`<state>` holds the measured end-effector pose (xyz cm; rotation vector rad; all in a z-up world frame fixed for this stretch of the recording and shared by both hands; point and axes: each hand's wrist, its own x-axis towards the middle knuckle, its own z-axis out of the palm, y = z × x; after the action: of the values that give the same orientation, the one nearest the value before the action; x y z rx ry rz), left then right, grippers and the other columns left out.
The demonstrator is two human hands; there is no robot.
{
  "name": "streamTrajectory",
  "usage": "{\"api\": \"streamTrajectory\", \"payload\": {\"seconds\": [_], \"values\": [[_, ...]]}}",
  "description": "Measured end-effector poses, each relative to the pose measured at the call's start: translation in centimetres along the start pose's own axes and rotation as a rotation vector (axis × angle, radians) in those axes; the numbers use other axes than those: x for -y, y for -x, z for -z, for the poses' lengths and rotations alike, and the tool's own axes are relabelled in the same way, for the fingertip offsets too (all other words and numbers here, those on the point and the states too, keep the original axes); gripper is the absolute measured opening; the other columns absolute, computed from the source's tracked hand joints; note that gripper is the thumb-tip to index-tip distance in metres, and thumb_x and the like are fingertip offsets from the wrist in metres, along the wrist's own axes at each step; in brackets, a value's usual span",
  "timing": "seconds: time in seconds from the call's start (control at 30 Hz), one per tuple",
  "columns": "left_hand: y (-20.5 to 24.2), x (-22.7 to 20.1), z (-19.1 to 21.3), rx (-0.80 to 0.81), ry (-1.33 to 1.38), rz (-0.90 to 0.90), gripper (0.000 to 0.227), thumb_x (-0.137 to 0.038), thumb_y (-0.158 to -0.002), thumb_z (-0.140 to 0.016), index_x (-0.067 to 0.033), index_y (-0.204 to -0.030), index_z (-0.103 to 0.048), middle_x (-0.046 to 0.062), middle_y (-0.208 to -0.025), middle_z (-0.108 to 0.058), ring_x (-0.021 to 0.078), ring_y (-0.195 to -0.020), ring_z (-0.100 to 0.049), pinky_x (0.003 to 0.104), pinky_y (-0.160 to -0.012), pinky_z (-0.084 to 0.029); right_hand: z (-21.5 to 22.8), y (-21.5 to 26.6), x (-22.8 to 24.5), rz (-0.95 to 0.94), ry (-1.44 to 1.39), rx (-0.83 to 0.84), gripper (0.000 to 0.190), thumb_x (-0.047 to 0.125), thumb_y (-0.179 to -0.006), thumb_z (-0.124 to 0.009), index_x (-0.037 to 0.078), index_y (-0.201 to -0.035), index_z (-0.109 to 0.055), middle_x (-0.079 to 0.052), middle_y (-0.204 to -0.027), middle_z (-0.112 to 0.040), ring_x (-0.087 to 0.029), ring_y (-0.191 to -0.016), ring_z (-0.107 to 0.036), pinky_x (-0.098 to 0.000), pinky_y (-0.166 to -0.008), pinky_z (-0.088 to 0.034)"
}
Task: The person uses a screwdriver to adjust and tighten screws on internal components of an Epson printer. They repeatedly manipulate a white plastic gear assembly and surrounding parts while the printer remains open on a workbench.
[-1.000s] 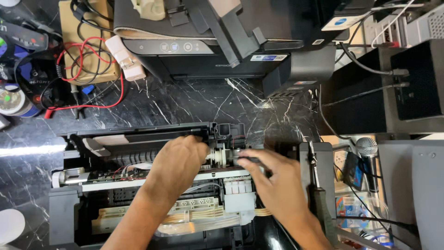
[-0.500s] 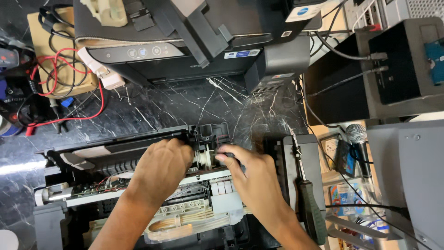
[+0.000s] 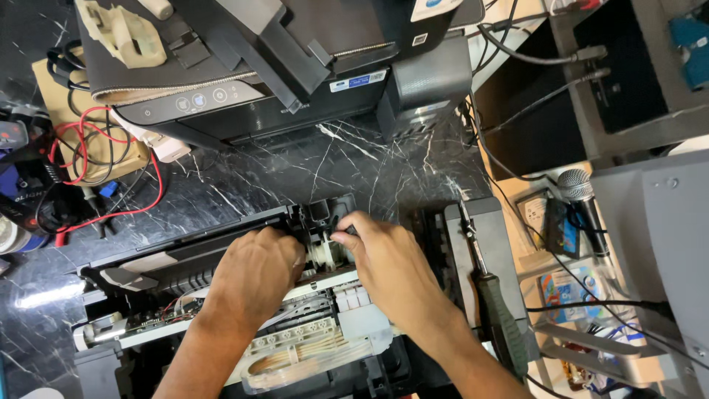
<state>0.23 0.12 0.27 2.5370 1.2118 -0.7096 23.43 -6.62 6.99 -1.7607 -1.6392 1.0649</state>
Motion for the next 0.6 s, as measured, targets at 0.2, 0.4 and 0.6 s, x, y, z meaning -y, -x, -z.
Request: {"api": "streamTrajectory", "payload": {"seconds": [0.2, 0.4, 0.6], "values": [[-1.1, 0.9, -4.0, 0.001, -0.045, 0.032, 0.028, -0.047, -0.103, -0.072, -0.0245, -0.119, -0.076, 0.005, -0.110, -0.072, 0.0321, -0.110, -0.076, 0.045, -0.093, -0.060, 1.0, -0.4, 1.3, -0.045, 0.007, 0.034, 0.022, 0.025, -0.117, -0.064, 0.010, -0.121, -0.079, -0.023, -0.086, -0.087, -0.045, -0.085, -0.088, -0.0504, -0.075, -0.068], [-1.2, 0.4, -3.3, -0.020, 0.013, 0.007, 0.023, -0.043, -0.099, -0.077, -0.0236, -0.112, -0.080, 0.005, -0.107, -0.076, 0.0314, -0.105, -0.080, 0.041, -0.090, -0.065, 0.2, -1.4, -0.4, -0.037, -0.031, -0.032, 0.025, 0.032, -0.116, -0.063, 0.012, -0.119, -0.078, -0.015, -0.083, -0.089, -0.041, -0.081, -0.088, -0.0497, -0.073, -0.067], [0.1, 0.5, -1.0, -0.010, -0.045, -0.069, 0.017, -0.012, -0.105, -0.069, -0.0206, -0.120, -0.070, 0.011, -0.113, -0.074, 0.0301, -0.103, -0.076, 0.044, -0.096, -0.064, 0.8, -0.8, 0.3, -0.117, -0.074, -0.002, 0.018, 0.029, -0.118, -0.058, 0.017, -0.123, -0.071, -0.006, -0.106, -0.096, -0.021, -0.097, -0.096, -0.0366, -0.075, -0.071]]}}
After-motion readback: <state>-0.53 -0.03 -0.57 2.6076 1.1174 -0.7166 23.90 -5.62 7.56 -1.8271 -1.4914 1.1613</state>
